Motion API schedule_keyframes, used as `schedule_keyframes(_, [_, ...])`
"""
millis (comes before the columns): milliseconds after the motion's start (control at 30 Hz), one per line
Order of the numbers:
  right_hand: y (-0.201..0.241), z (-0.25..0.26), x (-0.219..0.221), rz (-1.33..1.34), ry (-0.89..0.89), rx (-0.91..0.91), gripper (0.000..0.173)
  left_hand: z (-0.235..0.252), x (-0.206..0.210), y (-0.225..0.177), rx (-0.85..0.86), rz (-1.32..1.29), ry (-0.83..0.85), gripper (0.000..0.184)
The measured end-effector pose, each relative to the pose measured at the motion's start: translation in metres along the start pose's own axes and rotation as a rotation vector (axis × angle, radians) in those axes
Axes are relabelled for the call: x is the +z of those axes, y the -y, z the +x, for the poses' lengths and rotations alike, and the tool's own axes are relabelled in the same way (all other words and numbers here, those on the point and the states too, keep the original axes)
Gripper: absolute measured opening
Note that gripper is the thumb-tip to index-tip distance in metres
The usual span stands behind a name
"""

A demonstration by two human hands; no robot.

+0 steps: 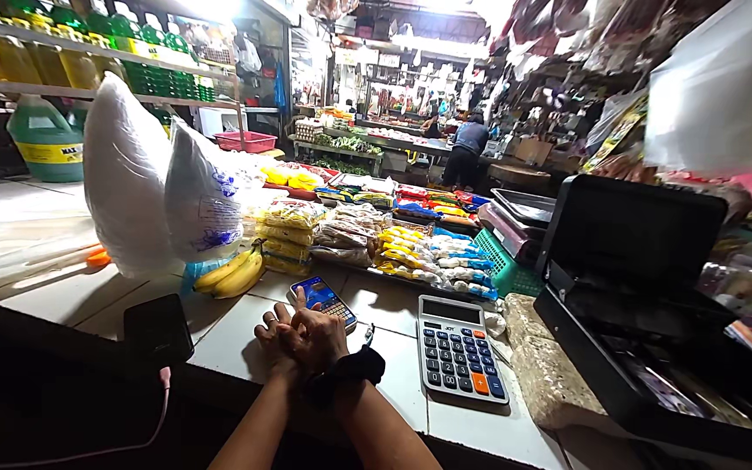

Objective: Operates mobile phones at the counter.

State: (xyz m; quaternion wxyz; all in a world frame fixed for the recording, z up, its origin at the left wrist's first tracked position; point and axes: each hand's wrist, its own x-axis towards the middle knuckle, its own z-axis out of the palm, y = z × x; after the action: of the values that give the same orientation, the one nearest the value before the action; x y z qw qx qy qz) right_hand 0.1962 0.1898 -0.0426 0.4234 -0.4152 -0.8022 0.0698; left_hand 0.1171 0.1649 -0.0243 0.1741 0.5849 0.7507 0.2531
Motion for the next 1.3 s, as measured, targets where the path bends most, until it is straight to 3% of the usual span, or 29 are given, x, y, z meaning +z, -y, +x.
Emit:
schedule_keyframes(167, [-0.005,-0.001,0.004,-0.005,-0.044,-0.058,0.041,0.009,0.011,0.005,0.055,0.114,-0.08,0.062])
schedule_keyframes(267, [0.012,0.004,-0.011,-0.043,0.151,0.193,0.043,0.026,0.027,0.011,0.053,0.24,-0.124,0.055])
schedule_keyframes(333, [0.013,0.006,-0.011,-0.071,0.18,0.262,0.048,0.033,0.03,0.011,0.036,0.355,-0.114,0.051])
schedule_keyframes(600, [0.004,0.004,-0.004,-0.025,0.121,0.134,0.037,0.031,0.03,0.013,0.036,0.291,-0.12,0.055])
schedule_keyframes(767, [0.0,0.003,-0.002,-0.019,0.098,0.11,0.043,0.03,0.027,0.012,0.049,0.302,-0.104,0.057])
schedule_keyframes(900, [0.012,0.007,-0.01,-0.082,0.23,0.26,0.05,0.033,0.031,0.013,0.055,0.328,-0.117,0.049])
schedule_keyframes(1067, [0.009,0.008,-0.01,-0.05,0.247,0.211,0.04,0.03,0.028,0.013,0.032,0.277,-0.083,0.052])
schedule_keyframes(1300, [0.001,0.006,-0.005,-0.002,0.184,0.109,0.041,0.031,0.028,0.012,0.031,0.339,-0.086,0.057])
